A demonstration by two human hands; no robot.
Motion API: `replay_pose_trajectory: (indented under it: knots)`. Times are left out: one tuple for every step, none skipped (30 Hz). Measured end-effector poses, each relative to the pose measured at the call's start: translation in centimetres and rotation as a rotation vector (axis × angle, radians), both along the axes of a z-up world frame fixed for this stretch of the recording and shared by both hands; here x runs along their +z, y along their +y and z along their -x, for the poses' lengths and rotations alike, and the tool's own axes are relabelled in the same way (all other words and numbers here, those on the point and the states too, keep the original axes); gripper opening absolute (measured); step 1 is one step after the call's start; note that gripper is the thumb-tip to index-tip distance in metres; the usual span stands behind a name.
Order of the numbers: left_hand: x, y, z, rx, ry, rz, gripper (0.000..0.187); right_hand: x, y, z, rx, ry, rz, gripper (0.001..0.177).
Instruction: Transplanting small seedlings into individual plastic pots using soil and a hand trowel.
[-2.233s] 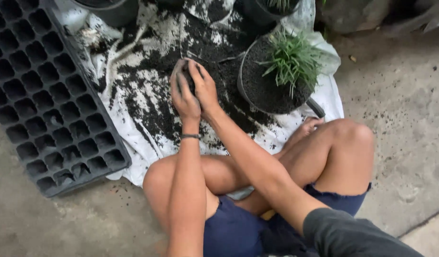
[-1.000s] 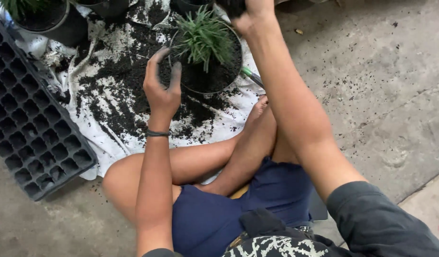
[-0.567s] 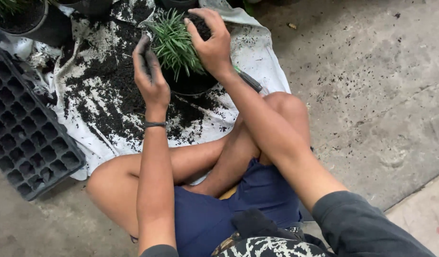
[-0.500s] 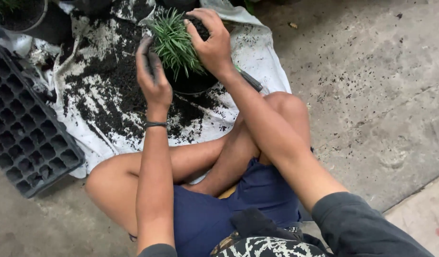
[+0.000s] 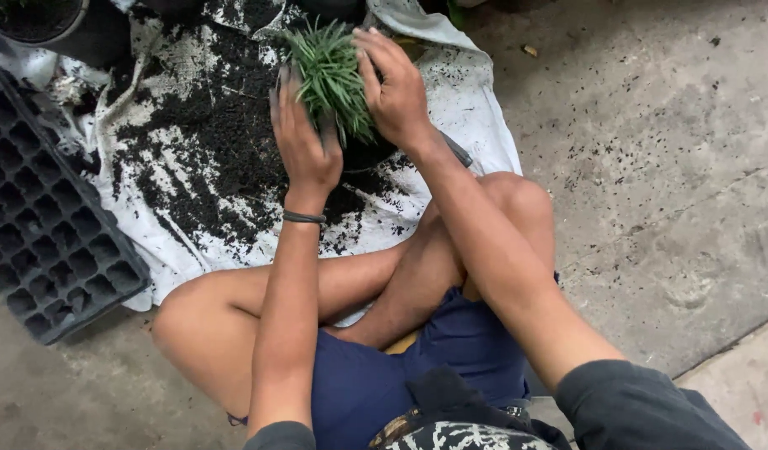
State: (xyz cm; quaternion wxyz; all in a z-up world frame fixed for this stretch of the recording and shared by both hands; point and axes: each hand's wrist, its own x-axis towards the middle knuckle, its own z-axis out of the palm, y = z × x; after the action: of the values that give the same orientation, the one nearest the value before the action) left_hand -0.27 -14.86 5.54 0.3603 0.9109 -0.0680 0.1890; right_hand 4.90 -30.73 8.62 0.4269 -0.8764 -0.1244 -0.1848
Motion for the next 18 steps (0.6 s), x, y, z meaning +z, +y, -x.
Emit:
replay_pose_trajectory:
  knots:
    - [-0.2,-0.1,0.0,0.013,-0.018,-0.020,0.057,-0.3,0.0,0.0,0.006,-0.017,0.034,0.025]
    - [-0.3,-0.2,0.1,0.025,-0.035,-0.040,0.050,-0.6,-0.1,0.2,0.013,-0.033,0.068,0.026]
    - [-0.5,-0.3,0.1,0.031,-0.027,-0.040,0.050,-0.8,-0.2,0.2,0.018,-0.025,0.068,0.026]
    - [-0.6,-0.3,0.2,0.034,-0.028,-0.037,0.051,-0.9,-0.3,0.3,0.012,-0.043,0.072,0.026]
    - [-0.4,-0.1,-0.3,0.029,-0.043,-0.038,0.051,-0.6,-0.2,-0.1,-0.002,-0.075,0.071,0.026]
    - [-0.2,0.5,0.5,0.026,-0.050,-0.043,0.051,-0.6,-0.2,0.6,-0.006,-0.081,0.066,0.026]
    - [0.1,0.5,0.3,-0.022,-0.057,0.001,0.050,-0.1,-0.7,0.4,0.064,-0.061,0.040,0.027]
    - [0.4,0.5,0.1,-0.071,-0.064,0.043,0.049,0.2,-1.2,0.2,0.135,-0.042,0.015,0.029]
    - [0.9,0.7,-0.2,-0.078,-0.070,0.045,0.049,0.1,-1.7,0.0,0.128,-0.048,0.017,0.029]
    - [1.1,1.0,-0.6,-0.113,-0.089,0.065,0.047,-0.3,-2.1,-0.2,0.159,0.015,-0.063,0.037]
    - [1.1,1.7,0.0,-0.146,-0.085,0.081,0.045,-1.2,-2.2,0.6,0.191,0.098,-0.150,0.048]
    - [0.8,2.1,-0.3,-0.152,-0.068,0.077,0.045,0.1,-2.2,1.2,0.184,0.114,-0.157,0.048]
    - [0.5,2.2,-0.7,-0.145,-0.052,0.027,0.047,1.6,-2.3,1.4,0.228,0.148,-0.266,0.046]
    - [0.3,2.4,-1.2,-0.138,-0.035,-0.024,0.054,3.1,-2.4,1.6,0.270,0.182,-0.375,0.046]
    - [0.2,2.5,-1.2,-0.137,-0.038,-0.025,0.054,2.8,-2.5,1.8,0.272,0.180,-0.375,0.046]
    - [0.2,2.6,-1.2,-0.142,0.005,-0.016,0.062,2.7,-2.5,1.8,0.220,0.188,-0.276,0.043]
    - [0.3,2.7,-1.7,-0.140,0.038,-0.004,0.073,2.7,-2.6,1.4,0.174,0.187,-0.172,0.041]
    - [1.0,2.5,-1.9,-0.132,0.027,-0.002,0.073,1.9,-2.4,0.9,0.183,0.177,-0.168,0.041]
